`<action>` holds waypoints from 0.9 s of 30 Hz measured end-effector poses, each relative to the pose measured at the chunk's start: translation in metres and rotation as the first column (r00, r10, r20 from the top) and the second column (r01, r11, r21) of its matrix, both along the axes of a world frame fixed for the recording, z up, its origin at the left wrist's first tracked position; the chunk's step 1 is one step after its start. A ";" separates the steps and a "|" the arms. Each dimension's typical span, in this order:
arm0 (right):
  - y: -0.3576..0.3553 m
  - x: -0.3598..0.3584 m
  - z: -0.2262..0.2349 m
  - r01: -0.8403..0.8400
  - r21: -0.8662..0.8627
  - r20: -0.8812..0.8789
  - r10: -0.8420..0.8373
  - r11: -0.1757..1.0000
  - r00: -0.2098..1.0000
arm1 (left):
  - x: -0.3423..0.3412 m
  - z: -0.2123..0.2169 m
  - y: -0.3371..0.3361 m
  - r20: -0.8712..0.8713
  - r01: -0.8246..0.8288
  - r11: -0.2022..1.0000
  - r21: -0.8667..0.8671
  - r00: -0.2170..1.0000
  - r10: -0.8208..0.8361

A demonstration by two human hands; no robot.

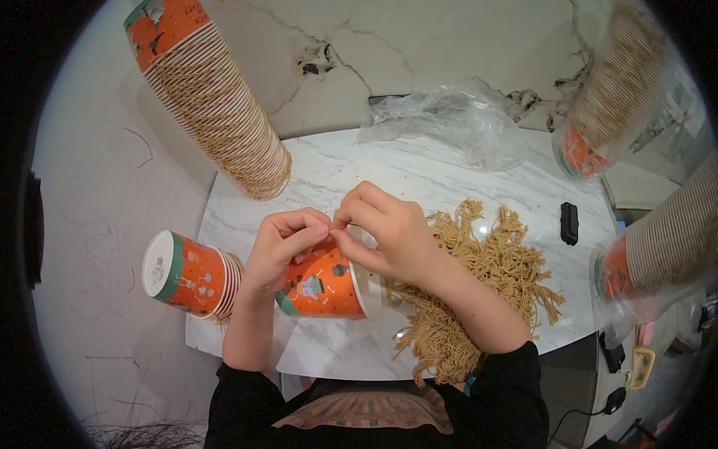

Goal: Attaching a thin string to a decorative paper cup by threading it through pre-punched holes.

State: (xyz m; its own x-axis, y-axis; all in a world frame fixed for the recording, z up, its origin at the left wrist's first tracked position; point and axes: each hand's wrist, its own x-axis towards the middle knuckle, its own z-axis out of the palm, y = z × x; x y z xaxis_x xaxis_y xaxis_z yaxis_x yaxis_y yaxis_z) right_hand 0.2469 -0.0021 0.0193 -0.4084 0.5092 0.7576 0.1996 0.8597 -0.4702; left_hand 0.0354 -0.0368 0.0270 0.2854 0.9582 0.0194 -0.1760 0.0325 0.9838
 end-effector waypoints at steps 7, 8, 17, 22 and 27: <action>-0.003 -0.001 -0.001 0.087 0.096 0.009 -0.089 0.992 0.996 | 0.002 -0.001 0.000 0.100 0.002 0.999 -0.033 0.995 0.001; -0.002 -0.001 -0.001 0.086 0.101 0.013 -0.088 0.991 0.996 | 0.001 -0.002 0.000 0.101 0.001 0.999 -0.032 0.995 0.003; -0.001 0.003 -0.001 -0.048 -0.045 -0.030 0.047 0.998 0.998 | 0.002 -0.007 0.003 0.091 -0.049 0.999 -0.005 0.995 0.050; 0.001 0.001 0.000 -0.103 -0.243 -0.143 0.069 0.964 0.987 | 0.009 -0.012 0.002 0.040 -0.116 0.990 0.086 0.993 0.113; 0.002 0.001 -0.006 -0.086 -0.280 -0.091 0.063 0.956 0.994 | 0.012 -0.015 0.000 -0.071 -0.161 0.974 0.158 0.982 0.174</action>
